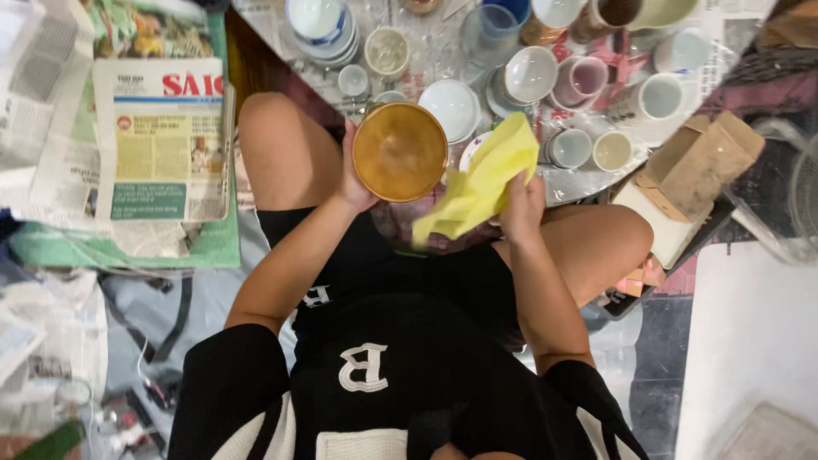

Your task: The person wipes various ceramic and glass items with a yellow cloth. They handle a small bowl, a larger bowl, and a glass, wiping each item individually and placing them back on the table.

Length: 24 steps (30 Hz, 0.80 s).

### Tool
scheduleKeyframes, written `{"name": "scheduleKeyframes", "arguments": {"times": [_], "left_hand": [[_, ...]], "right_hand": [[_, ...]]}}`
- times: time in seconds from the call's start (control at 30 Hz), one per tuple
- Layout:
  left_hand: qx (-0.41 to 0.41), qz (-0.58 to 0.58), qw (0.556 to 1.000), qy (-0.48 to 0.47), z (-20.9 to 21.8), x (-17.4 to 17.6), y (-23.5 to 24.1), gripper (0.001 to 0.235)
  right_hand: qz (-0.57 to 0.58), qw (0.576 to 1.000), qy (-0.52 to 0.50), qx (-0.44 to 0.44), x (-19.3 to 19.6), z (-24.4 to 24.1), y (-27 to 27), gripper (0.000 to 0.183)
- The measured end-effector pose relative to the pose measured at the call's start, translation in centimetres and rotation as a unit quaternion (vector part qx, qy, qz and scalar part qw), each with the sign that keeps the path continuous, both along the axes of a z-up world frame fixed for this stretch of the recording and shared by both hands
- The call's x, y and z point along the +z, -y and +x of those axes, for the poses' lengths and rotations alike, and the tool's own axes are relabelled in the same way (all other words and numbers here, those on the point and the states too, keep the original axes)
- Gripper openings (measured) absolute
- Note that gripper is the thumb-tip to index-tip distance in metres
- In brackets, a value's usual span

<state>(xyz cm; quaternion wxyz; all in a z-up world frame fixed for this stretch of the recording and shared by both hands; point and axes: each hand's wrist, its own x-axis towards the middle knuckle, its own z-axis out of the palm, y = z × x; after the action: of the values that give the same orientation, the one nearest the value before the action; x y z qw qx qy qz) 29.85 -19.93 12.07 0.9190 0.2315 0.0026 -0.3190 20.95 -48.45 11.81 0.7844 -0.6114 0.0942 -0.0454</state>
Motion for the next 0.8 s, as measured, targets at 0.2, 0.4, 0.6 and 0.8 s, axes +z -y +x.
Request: {"name": "scheduleKeyframes", "arguments": {"times": [0.2,0.4,0.6,0.8], "left_hand": [[0.055,0.033,0.998,0.018,-2.1,-2.6,-0.4,0.09],[0.04,0.039,0.998,-0.026,-5.4,-8.4,1.1,0.089],[0.003,0.081,0.984,0.16,-6.8,-6.7,-0.4,0.109],[0.021,0.182,0.972,0.146,-5.5,-3.5,-1.9,0.111]], "right_hand": [[-0.027,0.991,0.071,-0.107,2.0,1.8,-2.4,0.038],[-0.275,0.919,0.268,-0.09,4.5,2.1,-8.3,0.035],[-0.532,0.801,0.176,0.209,8.7,2.6,-11.6,0.035],[-0.458,0.814,0.164,0.317,8.1,0.9,-13.1,0.065]]}}
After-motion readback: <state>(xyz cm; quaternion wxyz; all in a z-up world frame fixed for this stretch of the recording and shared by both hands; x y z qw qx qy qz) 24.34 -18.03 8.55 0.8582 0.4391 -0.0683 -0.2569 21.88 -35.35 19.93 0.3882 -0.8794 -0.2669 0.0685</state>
